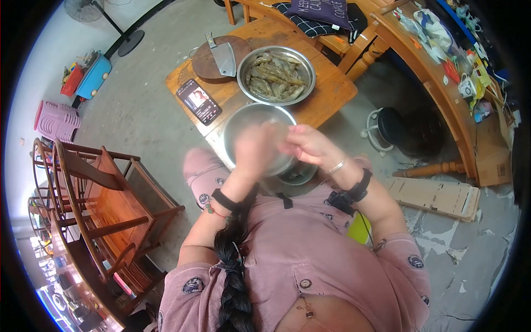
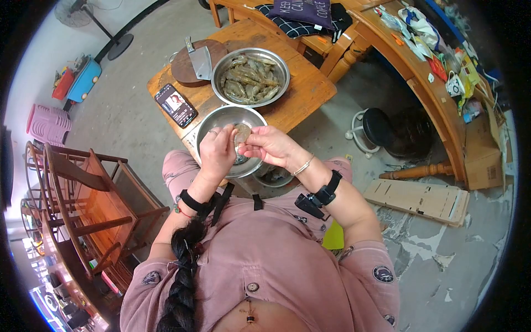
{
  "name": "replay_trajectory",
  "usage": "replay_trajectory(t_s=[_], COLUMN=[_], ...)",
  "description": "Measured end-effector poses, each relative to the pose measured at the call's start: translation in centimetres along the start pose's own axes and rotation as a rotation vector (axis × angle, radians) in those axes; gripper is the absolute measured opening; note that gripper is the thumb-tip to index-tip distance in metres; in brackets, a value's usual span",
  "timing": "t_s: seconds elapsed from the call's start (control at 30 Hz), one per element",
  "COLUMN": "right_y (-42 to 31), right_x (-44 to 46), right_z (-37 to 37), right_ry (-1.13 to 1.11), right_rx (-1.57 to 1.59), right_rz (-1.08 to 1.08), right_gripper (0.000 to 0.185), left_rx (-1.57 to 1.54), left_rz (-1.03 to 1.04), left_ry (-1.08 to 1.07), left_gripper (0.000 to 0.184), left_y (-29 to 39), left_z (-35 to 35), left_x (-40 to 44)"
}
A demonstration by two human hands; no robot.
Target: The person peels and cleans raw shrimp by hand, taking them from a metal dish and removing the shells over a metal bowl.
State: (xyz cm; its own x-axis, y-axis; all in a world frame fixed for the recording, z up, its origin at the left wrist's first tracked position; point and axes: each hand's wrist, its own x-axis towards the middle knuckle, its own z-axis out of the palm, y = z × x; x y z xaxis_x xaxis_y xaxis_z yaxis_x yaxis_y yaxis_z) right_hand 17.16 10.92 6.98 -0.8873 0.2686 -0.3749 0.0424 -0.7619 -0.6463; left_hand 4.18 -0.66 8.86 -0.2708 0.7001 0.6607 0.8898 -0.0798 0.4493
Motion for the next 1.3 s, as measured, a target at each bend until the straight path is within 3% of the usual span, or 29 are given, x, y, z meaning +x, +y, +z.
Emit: replay_trajectory(t_s=[0.17, 0.27, 0.37, 0.47, 0.53, 0.57, 0.67, 0.8, 0.87, 1.0, 1.1, 1.17, 1.2, 1.27, 1.3], right_y=[0.0, -0.2, -0.6, -0.9, -0.8, -0.3, 0.6, 1.8, 2.1, 0.5, -1.7, -3.0, -3.1, -3.6, -3.6], right_x=[-0.9, -1.5, -2.6, -3.7, -4.0, -3.8, -4.1, -3.8, -3.7, -4.0, -4.2, -4.5, -4.1, -3.0, -2.7], right_z=[0.5, 0.3, 0.5, -0.9, -2.7, -4.6, -6.6, -8.7, -9.9, -7.5, -3.8, -0.1, 0.6, 1.3, 1.6], right_ry=[-0.035, -0.089, -0.005, 0.178, 0.387, 0.404, 0.454, 0.498, 0.408, 0.386, 0.394, 0.365, 0.369, 0.150, 0.109], right_rx=[-0.016, -0.129, -0.337, -0.619, -1.233, -1.619, -1.772, -1.842, -1.892, -1.886, -1.840, -1.656, -1.656, -1.771, -1.857], right_rz=[0.022, 0.023, 0.034, -0.068, -0.218, -0.481, -0.414, -0.368, -0.399, -0.392, -0.448, -0.729, -0.727, -1.116, -1.147], right_gripper=[0.018, 0.018, 0.018, 0.018, 0.015, 0.013, 0.012, 0.011, 0.014, 0.017, 0.017, 0.023, 0.023, 0.032, 0.034], left_rx=[-0.013, -0.025, -0.052, -0.120, -0.433, -0.498, -0.580, -0.478, -0.410, -0.432, -0.380, -0.609, -0.610, -0.796, -0.796], left_rz=[0.009, -0.020, -0.072, -0.169, -0.392, -0.490, -0.590, -0.648, -0.576, -0.676, -0.576, -0.737, -0.736, -0.787, -0.785], left_ry=[0.036, 0.041, 0.008, -0.079, -0.160, -0.198, -0.214, -0.304, -0.352, -0.385, -0.448, -0.449, -0.452, -0.445, -0.445], left_gripper=[0.014, 0.011, 0.009, 0.015, 0.020, 0.023, 0.024, 0.028, 0.030, 0.032, 0.033, 0.026, 0.026, 0.024, 0.024], left_y=[-0.6, -0.8, -1.7, -4.4, -5.9, -6.2, -7.1, -7.0, -7.6, -6.8, -6.9, -6.5, -6.3, -6.1, -6.5], left_z=[0.9, 0.9, 1.0, 2.3, 3.1, 3.1, 3.8, 3.7, 4.3, 3.7, 3.7, 3.4, 3.4, 3.4, 3.7], left_x=[-0.5, -0.1, -0.2, -1.3, -2.0, -2.2, -2.9, -3.1, -3.5, -3.0, -2.9, -2.5, -2.5, -2.5, -2.8])
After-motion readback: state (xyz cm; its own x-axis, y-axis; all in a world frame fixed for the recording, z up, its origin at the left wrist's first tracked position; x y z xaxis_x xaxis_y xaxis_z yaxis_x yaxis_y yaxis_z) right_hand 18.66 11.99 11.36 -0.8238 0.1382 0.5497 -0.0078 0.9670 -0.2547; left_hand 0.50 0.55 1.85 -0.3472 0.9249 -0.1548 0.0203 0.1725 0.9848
